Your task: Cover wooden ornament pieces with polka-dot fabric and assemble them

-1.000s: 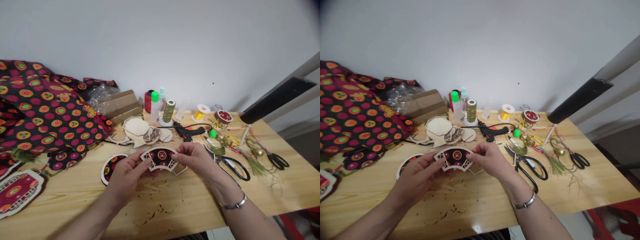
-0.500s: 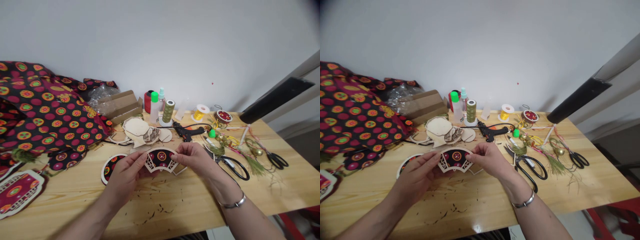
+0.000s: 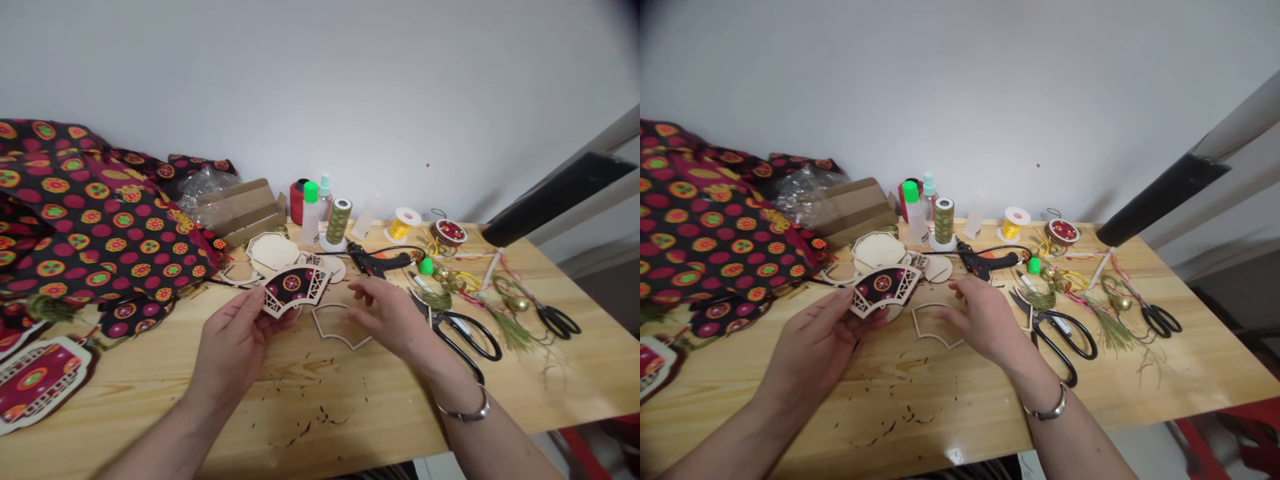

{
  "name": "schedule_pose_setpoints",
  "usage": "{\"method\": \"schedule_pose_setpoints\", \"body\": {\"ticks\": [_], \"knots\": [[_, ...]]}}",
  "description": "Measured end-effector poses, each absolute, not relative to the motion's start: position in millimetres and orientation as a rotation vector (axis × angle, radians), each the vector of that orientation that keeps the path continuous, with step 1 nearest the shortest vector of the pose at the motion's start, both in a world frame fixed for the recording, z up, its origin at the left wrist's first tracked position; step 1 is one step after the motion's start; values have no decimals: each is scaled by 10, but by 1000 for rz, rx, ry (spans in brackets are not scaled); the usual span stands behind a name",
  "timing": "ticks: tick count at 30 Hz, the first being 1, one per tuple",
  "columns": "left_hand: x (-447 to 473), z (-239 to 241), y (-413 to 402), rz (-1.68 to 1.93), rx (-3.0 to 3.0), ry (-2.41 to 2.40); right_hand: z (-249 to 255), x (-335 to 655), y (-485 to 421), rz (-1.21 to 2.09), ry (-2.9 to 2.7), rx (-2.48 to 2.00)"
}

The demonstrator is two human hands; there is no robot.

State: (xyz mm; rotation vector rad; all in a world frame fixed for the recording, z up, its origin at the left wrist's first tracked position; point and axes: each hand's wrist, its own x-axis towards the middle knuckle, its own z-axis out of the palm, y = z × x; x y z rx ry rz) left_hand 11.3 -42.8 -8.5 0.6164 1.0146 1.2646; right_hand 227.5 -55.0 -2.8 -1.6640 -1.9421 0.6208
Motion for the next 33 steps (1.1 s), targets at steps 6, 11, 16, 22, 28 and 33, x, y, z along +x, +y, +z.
{"method": "schedule_pose_setpoints", "body": {"ticks": [6, 11, 16, 22, 28, 33], "knots": [[108, -78, -401, 1281, 594, 987, 45, 2189, -627, 386, -2376, -1589], [130, -74, -427, 1219, 606, 978, 47, 2154, -641, 373, -2364, -1642], [151, -71, -474, 1112, 670, 1004, 33, 2259, -579, 678, -2161, -1520], [167, -102, -538, 895, 843, 1064, 49, 2341, -522, 1203, -1671, -1403], [199, -89, -578, 767, 1101, 1117, 58, 2257, -551, 1462, -1507, -1492], [179, -36, -591, 904, 1062, 1247, 11, 2360, -512, 1421, -1489, -1531]]}}
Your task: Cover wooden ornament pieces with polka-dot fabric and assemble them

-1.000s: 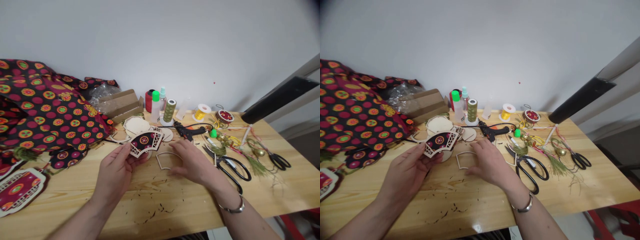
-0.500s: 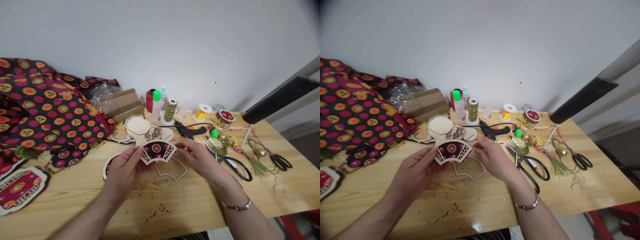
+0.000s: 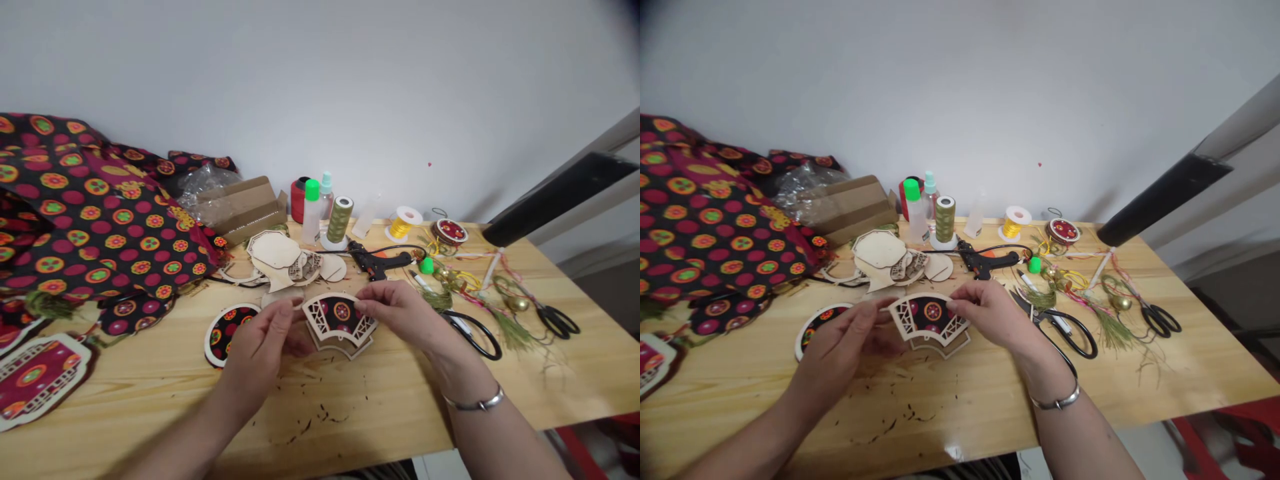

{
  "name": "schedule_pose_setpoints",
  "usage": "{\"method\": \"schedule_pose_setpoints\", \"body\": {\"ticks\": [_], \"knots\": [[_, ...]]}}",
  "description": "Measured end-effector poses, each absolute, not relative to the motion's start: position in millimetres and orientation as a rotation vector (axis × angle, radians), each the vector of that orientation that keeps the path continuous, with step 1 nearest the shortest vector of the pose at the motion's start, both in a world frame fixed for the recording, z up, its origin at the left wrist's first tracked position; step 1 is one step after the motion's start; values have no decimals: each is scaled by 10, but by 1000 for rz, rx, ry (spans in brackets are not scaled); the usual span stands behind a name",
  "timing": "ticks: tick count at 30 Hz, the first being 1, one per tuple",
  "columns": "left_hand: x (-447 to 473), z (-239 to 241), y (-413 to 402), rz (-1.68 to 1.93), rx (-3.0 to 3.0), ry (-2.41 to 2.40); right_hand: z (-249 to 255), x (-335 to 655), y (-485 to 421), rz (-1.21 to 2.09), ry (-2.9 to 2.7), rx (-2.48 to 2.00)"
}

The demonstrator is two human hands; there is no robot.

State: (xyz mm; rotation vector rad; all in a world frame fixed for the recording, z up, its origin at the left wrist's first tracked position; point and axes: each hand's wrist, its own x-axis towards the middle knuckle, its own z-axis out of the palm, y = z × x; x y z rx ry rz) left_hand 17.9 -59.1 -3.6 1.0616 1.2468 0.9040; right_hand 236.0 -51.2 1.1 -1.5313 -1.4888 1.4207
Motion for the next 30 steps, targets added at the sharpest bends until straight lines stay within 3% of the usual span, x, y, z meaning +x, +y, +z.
{"method": "schedule_pose_setpoints", "body": {"ticks": [3, 7, 14, 19, 23, 28, 30], "knots": [[165, -4, -576, 1086, 1099, 1345, -31, 2420, -494, 1383, -1543, -1615], [143, 11, -583, 1032, 1203, 1304, -16, 2395, -503, 1284, -1568, -1539], [104, -31, -667, 1159, 1404, 1127, 50, 2321, -582, 171, -1914, -1047], [146, -43, -658, 1236, 1397, 1139, 33, 2316, -665, -143, -2056, -953], [160, -45, -646, 1269, 1352, 1133, 37, 2298, -626, 73, -1851, -1179], [149, -60, -631, 1262, 1329, 1169, -13, 2369, -493, 1105, -1563, -1615], [136, -68, -629, 1229, 1331, 1216, -45, 2402, -471, 1358, -1571, -1658]]}}
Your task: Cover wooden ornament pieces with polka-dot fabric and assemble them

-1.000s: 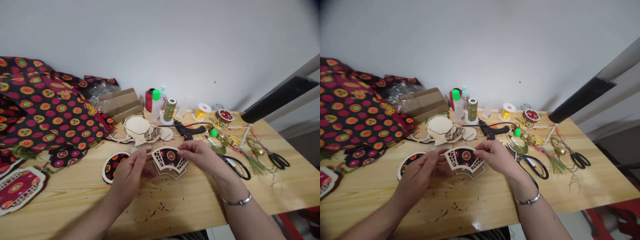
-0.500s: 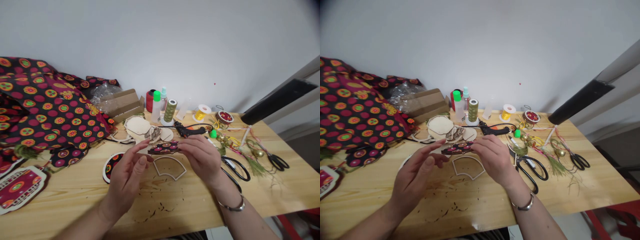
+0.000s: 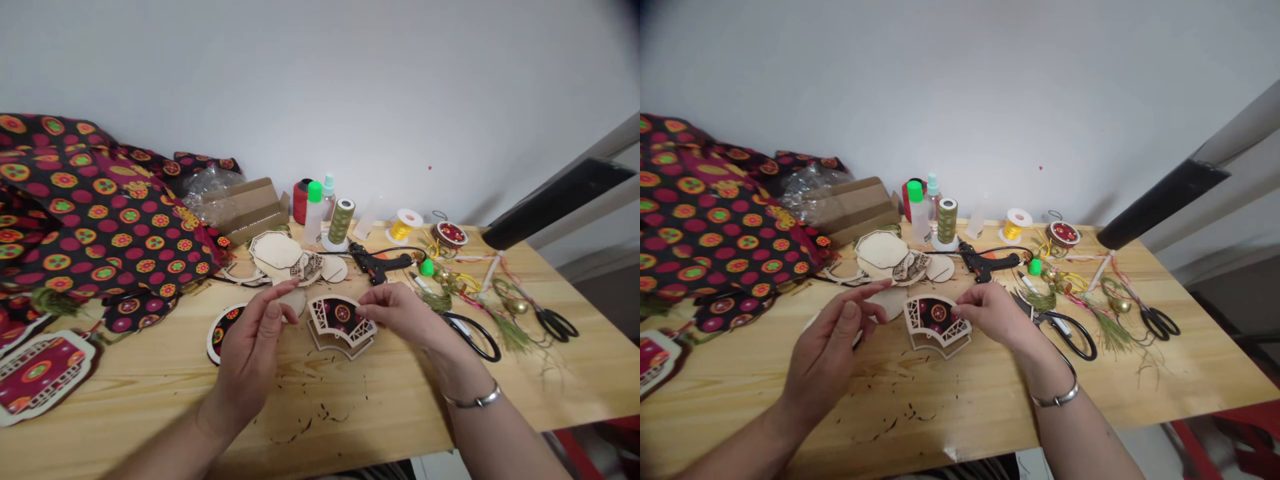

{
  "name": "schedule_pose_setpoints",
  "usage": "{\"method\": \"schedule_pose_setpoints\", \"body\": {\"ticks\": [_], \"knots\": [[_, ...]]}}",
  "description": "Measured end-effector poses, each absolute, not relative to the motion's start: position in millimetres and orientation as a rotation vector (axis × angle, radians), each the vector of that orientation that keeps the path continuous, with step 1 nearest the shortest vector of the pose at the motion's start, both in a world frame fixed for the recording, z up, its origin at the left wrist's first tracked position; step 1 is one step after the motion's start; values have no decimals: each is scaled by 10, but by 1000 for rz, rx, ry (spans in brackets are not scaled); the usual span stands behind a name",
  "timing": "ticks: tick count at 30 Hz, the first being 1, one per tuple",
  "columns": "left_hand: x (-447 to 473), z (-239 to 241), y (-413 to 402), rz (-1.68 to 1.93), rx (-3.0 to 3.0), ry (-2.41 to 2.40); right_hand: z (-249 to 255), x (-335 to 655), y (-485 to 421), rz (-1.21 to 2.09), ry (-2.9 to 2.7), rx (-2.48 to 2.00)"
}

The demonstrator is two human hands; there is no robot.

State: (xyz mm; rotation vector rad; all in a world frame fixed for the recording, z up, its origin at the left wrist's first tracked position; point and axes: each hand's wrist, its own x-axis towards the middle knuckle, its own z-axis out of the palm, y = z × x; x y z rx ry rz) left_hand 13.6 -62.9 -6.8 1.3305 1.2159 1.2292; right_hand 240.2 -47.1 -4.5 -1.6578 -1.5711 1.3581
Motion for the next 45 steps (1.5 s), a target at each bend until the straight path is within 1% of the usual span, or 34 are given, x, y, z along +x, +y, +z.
{"method": "schedule_pose_setpoints", "body": {"ticks": [2, 6, 12, 19, 27, 35, 40, 45], "knots": [[122, -72, -629, 1199, 1319, 1257, -63, 2411, -471, 1426, -1608, -1698], [104, -71, -631, 1103, 1385, 1301, -49, 2369, -488, 1412, -1670, -1766], [125, -152, -607, 832, 1790, 1339, 1, 2295, -504, 1293, -1759, -1831], [118, -334, -590, 600, 2271, 1288, -24, 2289, -539, 1129, -1845, -1887], [135, -409, -573, 641, 2547, 1245, 7, 2261, -596, 872, -1949, -1940], [151, -413, -567, 689, 2647, 1248, 109, 2171, -761, 435, -2272, -1891], [166, -427, -585, 694, 2705, 1247, 114, 2040, -825, 335, -2389, -1920], [167, -379, -571, 778, 2750, 1264, 144, 1968, -829, 325, -2452, -1918]]}}
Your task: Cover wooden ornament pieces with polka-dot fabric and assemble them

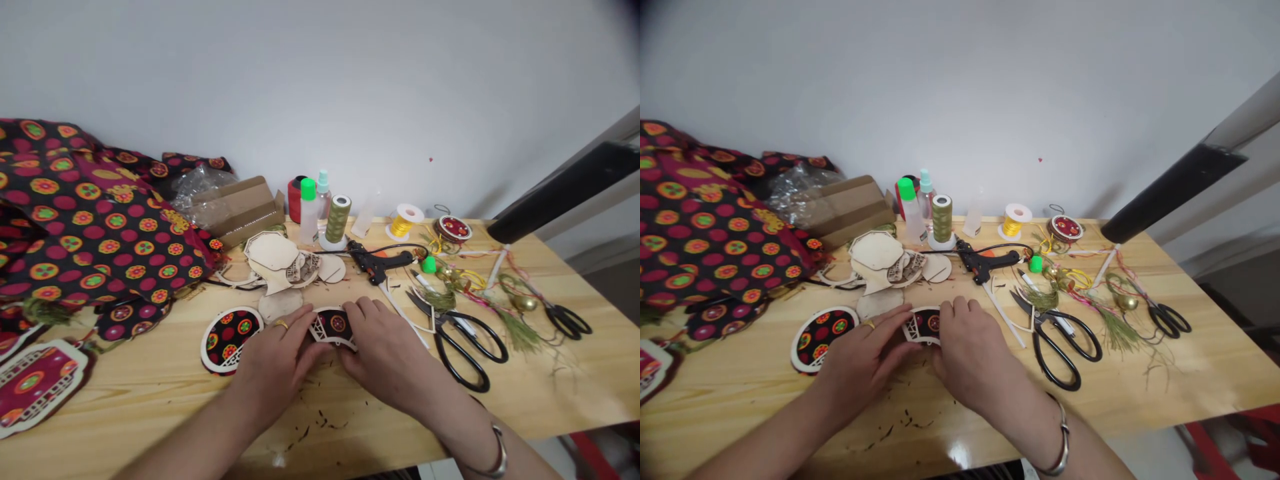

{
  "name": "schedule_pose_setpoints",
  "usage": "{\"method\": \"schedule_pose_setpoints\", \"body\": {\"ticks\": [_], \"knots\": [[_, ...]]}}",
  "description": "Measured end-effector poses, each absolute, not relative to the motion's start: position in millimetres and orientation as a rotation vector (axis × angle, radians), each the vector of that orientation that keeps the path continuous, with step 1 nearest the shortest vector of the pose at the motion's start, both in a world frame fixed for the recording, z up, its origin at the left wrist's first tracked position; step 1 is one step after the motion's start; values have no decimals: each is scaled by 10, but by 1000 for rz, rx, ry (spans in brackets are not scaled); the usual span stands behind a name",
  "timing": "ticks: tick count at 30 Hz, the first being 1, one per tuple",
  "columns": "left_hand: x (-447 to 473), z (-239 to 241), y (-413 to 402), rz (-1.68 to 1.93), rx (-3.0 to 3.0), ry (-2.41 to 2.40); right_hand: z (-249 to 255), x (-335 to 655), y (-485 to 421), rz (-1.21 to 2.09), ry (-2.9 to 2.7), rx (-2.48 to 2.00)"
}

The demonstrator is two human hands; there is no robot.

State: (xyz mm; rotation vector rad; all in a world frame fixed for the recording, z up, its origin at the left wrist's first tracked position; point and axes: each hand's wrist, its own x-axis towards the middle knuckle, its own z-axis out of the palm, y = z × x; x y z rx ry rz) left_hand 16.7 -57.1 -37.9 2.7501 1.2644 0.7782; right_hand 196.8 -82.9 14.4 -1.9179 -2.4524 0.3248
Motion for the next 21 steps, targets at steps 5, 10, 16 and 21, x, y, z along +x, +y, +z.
{"method": "schedule_pose_setpoints", "body": {"ticks": [5, 10, 16, 21], "knots": [[97, -272, -516, 884, 2797, 1395, 100, 2009, -798, 343, -2451, -1885], [24, -173, -501, 674, 2908, 1534, 73, 2091, -753, 321, -2442, -1838], [64, -24, -420, 56, 2821, 1698, 136, 2174, -733, 417, -2385, -1764], [113, 41, -347, -83, 2843, 1657, 144, 2195, -702, 465, -2346, -1781]]}}
